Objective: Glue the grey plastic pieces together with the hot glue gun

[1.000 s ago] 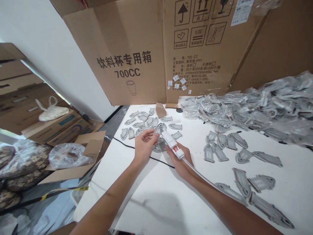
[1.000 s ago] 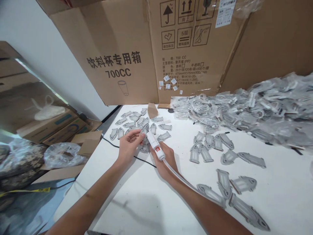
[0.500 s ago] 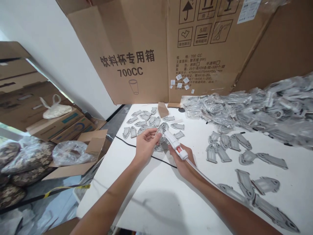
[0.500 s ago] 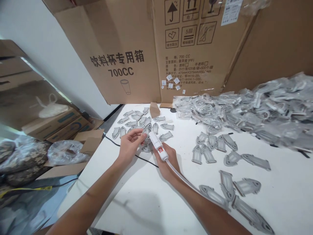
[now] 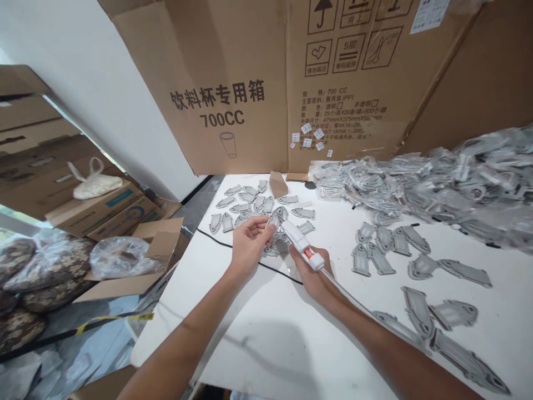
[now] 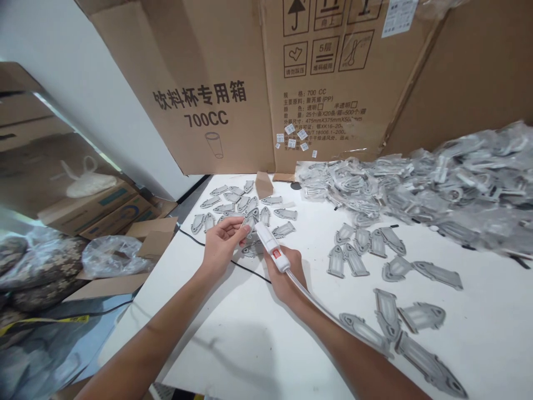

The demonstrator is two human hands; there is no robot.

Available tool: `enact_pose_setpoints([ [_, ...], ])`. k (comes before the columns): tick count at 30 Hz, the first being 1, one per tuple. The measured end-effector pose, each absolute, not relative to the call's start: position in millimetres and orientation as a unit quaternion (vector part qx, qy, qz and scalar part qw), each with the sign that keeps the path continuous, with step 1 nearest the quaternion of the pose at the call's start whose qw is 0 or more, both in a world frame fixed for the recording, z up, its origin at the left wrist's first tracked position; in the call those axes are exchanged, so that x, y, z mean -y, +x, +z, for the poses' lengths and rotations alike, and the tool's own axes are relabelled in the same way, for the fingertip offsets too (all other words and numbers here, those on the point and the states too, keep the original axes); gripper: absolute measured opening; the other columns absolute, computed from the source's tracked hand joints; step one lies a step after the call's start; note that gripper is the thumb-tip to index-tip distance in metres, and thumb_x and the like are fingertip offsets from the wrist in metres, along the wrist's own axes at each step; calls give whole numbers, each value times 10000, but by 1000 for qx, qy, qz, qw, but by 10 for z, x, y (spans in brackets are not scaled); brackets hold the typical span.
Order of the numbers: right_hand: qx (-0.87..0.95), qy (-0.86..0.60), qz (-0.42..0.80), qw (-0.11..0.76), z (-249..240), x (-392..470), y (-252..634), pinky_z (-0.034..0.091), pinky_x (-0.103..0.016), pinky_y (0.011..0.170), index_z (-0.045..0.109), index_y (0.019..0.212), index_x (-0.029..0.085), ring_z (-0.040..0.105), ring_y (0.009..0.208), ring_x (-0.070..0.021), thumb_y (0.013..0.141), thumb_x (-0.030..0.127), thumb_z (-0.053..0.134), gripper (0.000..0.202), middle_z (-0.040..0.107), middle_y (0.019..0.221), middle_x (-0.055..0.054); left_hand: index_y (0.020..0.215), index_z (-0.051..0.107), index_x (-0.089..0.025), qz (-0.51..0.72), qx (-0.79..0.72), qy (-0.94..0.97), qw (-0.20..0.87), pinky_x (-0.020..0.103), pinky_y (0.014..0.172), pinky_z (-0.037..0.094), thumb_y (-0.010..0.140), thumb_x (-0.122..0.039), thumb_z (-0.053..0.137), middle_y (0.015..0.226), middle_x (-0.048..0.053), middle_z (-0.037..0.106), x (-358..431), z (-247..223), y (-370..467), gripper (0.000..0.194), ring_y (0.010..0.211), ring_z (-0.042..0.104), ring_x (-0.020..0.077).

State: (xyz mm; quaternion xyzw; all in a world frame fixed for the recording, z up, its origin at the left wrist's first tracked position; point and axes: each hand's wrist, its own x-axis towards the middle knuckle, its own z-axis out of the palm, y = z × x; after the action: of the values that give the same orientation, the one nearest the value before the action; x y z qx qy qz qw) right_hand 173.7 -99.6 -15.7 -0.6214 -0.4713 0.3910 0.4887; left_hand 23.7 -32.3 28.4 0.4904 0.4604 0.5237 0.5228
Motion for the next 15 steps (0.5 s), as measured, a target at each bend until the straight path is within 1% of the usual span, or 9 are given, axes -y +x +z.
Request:
enact_pose_setpoints([
  [6, 450, -618, 418, 491, -164, 998, 1726, 322, -273, 486, 513, 666, 225, 418, 521, -140, 877, 722, 613, 549, 493, 549, 22, 933, 746, -143, 539, -454, 495, 508, 231, 549, 498, 709, -411, 909, 798, 38, 705, 325, 268, 245, 385, 585, 567, 96],
  [11, 444, -624, 414, 492, -85, 1008, 1731, 341, -278, 495, 543, 639, 219, 439, 515, -148, 837, 744, 627, 568, 503, 523, 15, 970, 744, -159, 536, -457, 525, 478, 251, 557, 511, 747, -426, 889, 819, 39, 721, 303, 208, 215, 376, 592, 585, 109],
  [13, 440, -627, 421, 485, -54, 1014, 1740, 344, -279, 499, 552, 638, 218, 438, 516, -148, 832, 744, 630, 566, 500, 523, 18, 993, 753, -175, 531, -457, 562, 440, 268, 595, 528, 787, -420, 862, 845, 46, 737, 286, 182, 185, 338, 653, 631, 137],
  [15, 435, -633, 432, 472, -32, 1019, 1752, 336, -284, 494, 564, 644, 219, 425, 499, -144, 834, 736, 629, 554, 489, 513, 27, 1017, 763, -195, 524, -453, 613, 379, 289, 677, 553, 844, -393, 821, 906, 56, 756, 260, 161, 143, 269, 761, 679, 167],
])
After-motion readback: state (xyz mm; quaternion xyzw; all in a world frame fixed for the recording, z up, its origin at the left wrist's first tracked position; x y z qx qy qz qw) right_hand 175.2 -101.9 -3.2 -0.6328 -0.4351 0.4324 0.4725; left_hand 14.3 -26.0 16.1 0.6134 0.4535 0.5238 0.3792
